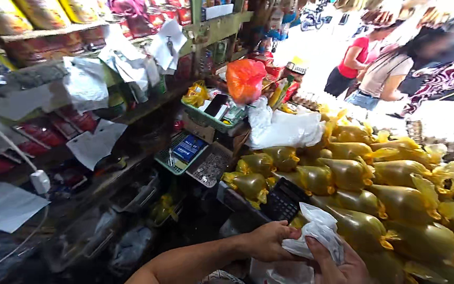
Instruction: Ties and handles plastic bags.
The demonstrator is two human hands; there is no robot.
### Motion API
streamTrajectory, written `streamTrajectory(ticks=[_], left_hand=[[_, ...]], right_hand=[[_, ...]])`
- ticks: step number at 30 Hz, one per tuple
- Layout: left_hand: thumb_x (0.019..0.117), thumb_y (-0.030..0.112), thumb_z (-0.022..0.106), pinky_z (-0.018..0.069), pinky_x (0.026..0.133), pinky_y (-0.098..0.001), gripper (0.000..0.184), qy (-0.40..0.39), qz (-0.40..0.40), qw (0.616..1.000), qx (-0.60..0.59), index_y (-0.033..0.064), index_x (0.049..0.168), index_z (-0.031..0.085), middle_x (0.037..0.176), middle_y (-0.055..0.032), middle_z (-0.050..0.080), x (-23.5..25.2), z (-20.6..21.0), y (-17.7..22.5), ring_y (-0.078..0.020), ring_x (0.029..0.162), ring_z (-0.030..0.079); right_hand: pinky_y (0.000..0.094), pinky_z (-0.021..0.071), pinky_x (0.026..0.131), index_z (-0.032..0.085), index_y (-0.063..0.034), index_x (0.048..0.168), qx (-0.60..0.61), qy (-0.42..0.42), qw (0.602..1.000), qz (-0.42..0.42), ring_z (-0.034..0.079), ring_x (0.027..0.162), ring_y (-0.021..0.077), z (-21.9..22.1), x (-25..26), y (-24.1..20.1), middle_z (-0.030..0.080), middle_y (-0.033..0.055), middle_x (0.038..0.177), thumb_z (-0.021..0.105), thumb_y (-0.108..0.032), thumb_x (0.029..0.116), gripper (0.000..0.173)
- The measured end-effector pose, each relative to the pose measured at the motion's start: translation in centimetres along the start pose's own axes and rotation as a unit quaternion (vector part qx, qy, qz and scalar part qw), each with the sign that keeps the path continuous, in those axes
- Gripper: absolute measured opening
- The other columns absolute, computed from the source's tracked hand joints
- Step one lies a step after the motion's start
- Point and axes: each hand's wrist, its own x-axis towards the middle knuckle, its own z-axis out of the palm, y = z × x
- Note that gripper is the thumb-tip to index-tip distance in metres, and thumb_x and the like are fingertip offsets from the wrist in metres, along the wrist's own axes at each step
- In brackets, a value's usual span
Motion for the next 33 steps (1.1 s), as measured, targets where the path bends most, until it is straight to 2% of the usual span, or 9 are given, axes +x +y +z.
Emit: streamTrajectory(ticks=[5, 9, 13, 15, 17, 20, 23, 29, 33], left_hand=[[0.0999, 0.006, 0.051, 0.0536, 0.09, -0.0353, 0.022, 0.056, -0.087, 0.99, -0.101, -0.0056, 0.1, 0.069, 0.088, -0.0102, 0.072, -6.7, 0.3, 1.8, -0.0123, 0.085, 0.067], [0.1035, 0.011, 0.041, 0.0513, 0.058, -0.0226, 0.031, 0.128, -0.125, 0.966, -0.186, 0.0031, 0.092, 0.069, 0.073, 0.0022, 0.065, -11.9, 0.2, 1.9, -0.0033, 0.062, 0.058], [0.1058, 0.017, 0.034, 0.043, 0.051, -0.019, 0.038, 0.166, -0.155, 0.939, -0.259, 0.0097, 0.084, 0.064, 0.076, 0.0027, 0.068, -14.6, 0.0, 1.7, -0.0012, 0.056, 0.052], [0.1068, 0.018, 0.032, 0.043, 0.05, -0.0197, 0.039, 0.142, -0.161, 0.943, -0.253, 0.0095, 0.084, 0.062, 0.074, 0.0024, 0.066, -15.4, 0.5, 2.0, -0.002, 0.054, 0.051], [0.1058, 0.014, 0.037, 0.0509, 0.061, -0.0227, 0.035, 0.062, -0.112, 0.978, -0.165, 0.0037, 0.093, 0.068, 0.076, 0.0009, 0.066, -15.9, 1.1, 2.9, -0.0037, 0.063, 0.058], [0.1064, 0.022, 0.048, 0.0471, 0.108, -0.0345, 0.032, -0.055, 0.003, 0.998, 0.035, -0.0001, 0.115, 0.069, 0.117, -0.0075, 0.071, -16.1, 0.6, 5.1, -0.0109, 0.118, 0.061], [0.1073, 0.026, 0.045, 0.0524, 0.106, -0.0446, 0.037, 0.034, -0.074, 0.997, 0.006, 0.0002, 0.123, 0.067, 0.125, -0.0117, 0.071, -16.8, 0.1, 3.5, -0.0215, 0.12, 0.066], [0.1003, 0.012, 0.052, 0.0434, 0.113, -0.0495, 0.026, 0.122, -0.156, 0.928, 0.317, 0.0019, 0.107, 0.075, 0.106, -0.0117, 0.075, -15.9, 8.1, -0.2, -0.0242, 0.111, 0.069], [0.095, 0.017, 0.059, 0.0468, 0.106, -0.0518, 0.023, 0.112, -0.155, 0.916, 0.352, 0.0036, 0.102, 0.076, 0.102, -0.0108, 0.075, -13.2, 13.9, -0.2, -0.026, 0.104, 0.07]], right_hand=[[0.0238, 0.0627, 0.079, 0.069, -0.0005, 0.109, -0.141, -0.028, 0.987, -0.064, 0.071, 0.088, 0.0042, 2.7, -3.4, 0.4, 0.074, 0.0004, 0.098, 0.079, -0.019, 0.0859, 0.031], [0.0444, 0.0619, 0.097, 0.045, -0.0079, 0.147, -0.133, -0.143, 0.98, -0.033, 0.057, 0.132, 0.0294, 0.9, -10.5, 3.7, 0.042, 0.0198, 0.155, 0.092, -0.042, 0.0744, 0.093], [0.0493, 0.0426, 0.115, 0.072, -0.0335, 0.117, -0.262, -0.192, 0.936, -0.134, 0.042, 0.144, 0.0275, 2.7, -17.7, 7.6, 0.053, 0.0053, 0.147, 0.074, -0.055, 0.0885, 0.036], [0.0516, 0.0393, 0.115, 0.075, -0.0305, 0.092, -0.286, -0.162, 0.927, -0.178, 0.048, 0.138, 0.0244, 3.1, -18.7, 7.3, 0.067, -0.0064, 0.129, 0.069, -0.044, 0.0953, 0.015], [0.0515, 0.0396, 0.115, 0.069, -0.0196, 0.076, -0.227, -0.133, 0.946, -0.189, 0.058, 0.125, 0.0231, 1.9, -18.3, 5.2, 0.074, -0.0051, 0.104, 0.071, -0.038, 0.0963, 0.028], [0.0437, 0.0421, 0.109, 0.063, -0.0141, 0.072, -0.207, -0.097, 0.952, -0.203, 0.064, 0.1, 0.0162, -1.5, -17.8, 2.9, 0.067, -0.0015, 0.078, 0.07, -0.034, 0.0966, 0.033], [0.0482, 0.0432, 0.095, 0.058, -0.0179, 0.067, -0.371, -0.085, 0.911, -0.157, 0.06, 0.085, 0.0185, -4.4, -18.8, 3.7, 0.059, -0.0025, 0.067, 0.063, -0.054, 0.0957, 0.047], [0.0524, 0.0409, 0.108, 0.076, -0.0234, 0.094, -0.463, -0.022, 0.885, -0.05, 0.065, 0.106, 0.0152, -9.0, -18.1, 4.7, 0.074, -0.0066, 0.097, 0.053, -0.062, 0.0986, 0.045], [0.0606, 0.0375, 0.115, 0.073, -0.0098, 0.117, -0.499, -0.168, 0.847, 0.075, 0.067, 0.118, 0.0295, -6.6, -18.4, 5.7, 0.074, 0.0108, 0.118, 0.032, -0.073, 0.1007, 0.077]])
